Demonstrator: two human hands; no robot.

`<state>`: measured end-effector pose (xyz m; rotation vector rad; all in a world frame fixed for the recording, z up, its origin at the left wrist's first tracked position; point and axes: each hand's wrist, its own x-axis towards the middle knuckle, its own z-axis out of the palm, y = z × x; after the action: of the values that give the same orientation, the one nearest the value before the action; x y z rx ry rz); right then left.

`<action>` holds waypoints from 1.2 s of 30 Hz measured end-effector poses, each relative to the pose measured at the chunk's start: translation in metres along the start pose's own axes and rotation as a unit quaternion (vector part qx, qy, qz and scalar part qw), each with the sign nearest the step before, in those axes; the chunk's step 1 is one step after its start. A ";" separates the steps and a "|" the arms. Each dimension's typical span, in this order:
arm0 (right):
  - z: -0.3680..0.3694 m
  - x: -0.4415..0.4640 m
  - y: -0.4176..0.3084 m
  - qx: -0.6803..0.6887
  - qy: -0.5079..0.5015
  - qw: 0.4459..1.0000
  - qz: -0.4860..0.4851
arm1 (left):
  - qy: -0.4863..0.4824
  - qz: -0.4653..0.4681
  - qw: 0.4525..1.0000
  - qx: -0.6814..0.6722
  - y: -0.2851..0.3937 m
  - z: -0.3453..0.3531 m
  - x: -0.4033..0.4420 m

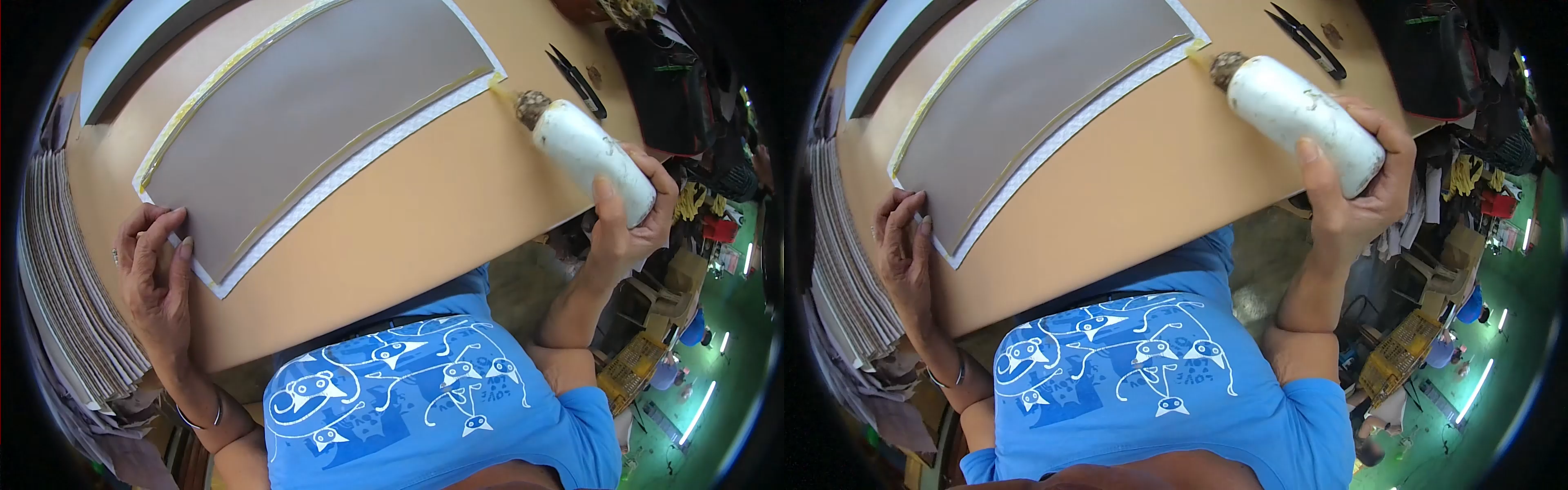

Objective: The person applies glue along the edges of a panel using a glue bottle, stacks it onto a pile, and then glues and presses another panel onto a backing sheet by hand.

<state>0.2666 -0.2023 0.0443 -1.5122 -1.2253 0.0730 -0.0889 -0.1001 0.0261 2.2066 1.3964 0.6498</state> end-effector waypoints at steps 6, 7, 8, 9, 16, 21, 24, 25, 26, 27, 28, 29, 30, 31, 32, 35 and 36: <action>0.003 -0.003 -0.003 -0.004 0.013 1.000 0.014 | -0.001 -0.001 1.000 0.006 -0.001 0.000 -0.001; 0.002 -0.004 -0.002 -0.003 0.009 1.000 0.010 | -0.001 -0.001 1.000 0.006 -0.002 0.000 -0.001; 0.002 -0.004 -0.001 -0.001 0.005 1.000 0.005 | 0.000 -0.002 1.000 0.005 -0.003 0.001 -0.001; 0.003 -0.005 -0.003 0.007 -0.006 1.000 0.001 | 0.000 -0.003 1.000 0.002 -0.003 0.001 -0.001; 0.006 -0.008 -0.006 0.014 -0.022 1.000 -0.015 | 0.002 -0.003 1.000 0.001 -0.002 0.000 -0.001; 0.007 -0.011 -0.010 0.019 -0.047 0.998 -0.035 | 0.005 -0.001 1.000 0.002 -0.004 0.001 -0.001; 0.010 -0.015 -0.013 0.013 -0.052 0.998 -0.039 | 0.007 -0.002 1.000 0.007 -0.003 0.001 -0.002; 0.012 -0.016 -0.015 0.013 -0.052 0.998 -0.035 | 0.007 -0.002 1.000 0.012 -0.003 0.001 -0.002; 0.013 -0.017 -0.016 0.013 -0.051 0.998 -0.031 | 0.008 -0.001 1.000 0.017 -0.003 0.001 -0.002; 0.013 -0.017 -0.017 0.011 -0.054 0.998 -0.037 | 0.010 -0.004 1.000 0.017 -0.001 0.001 -0.001; 0.014 -0.017 -0.017 0.010 -0.058 0.997 -0.042 | 0.011 -0.008 1.000 0.017 0.000 0.001 -0.001; 0.014 -0.017 -0.017 0.008 -0.062 0.997 -0.047 | 0.012 -0.011 1.000 0.016 0.001 0.002 -0.001; 0.014 -0.017 -0.018 0.009 -0.066 0.997 -0.047 | 0.012 -0.011 1.000 0.013 0.001 0.002 -0.001; 0.015 -0.017 -0.020 0.009 -0.070 0.996 -0.047 | 0.013 -0.010 1.000 0.010 0.001 0.002 -0.001; 0.016 -0.018 -0.021 0.010 -0.074 0.996 -0.048 | 0.013 -0.009 1.000 0.006 0.001 0.002 -0.001; 0.015 -0.018 -0.019 0.000 -0.050 0.998 -0.032 | 0.010 0.003 1.000 0.021 0.000 0.001 0.000; 0.014 -0.016 -0.017 0.003 -0.046 0.998 -0.031 | 0.008 0.006 1.000 0.018 -0.001 0.001 0.000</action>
<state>0.2394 -0.2070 0.0430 -1.4779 -1.3426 0.1063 -0.0886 -0.0999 0.0250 2.2439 1.4147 0.6525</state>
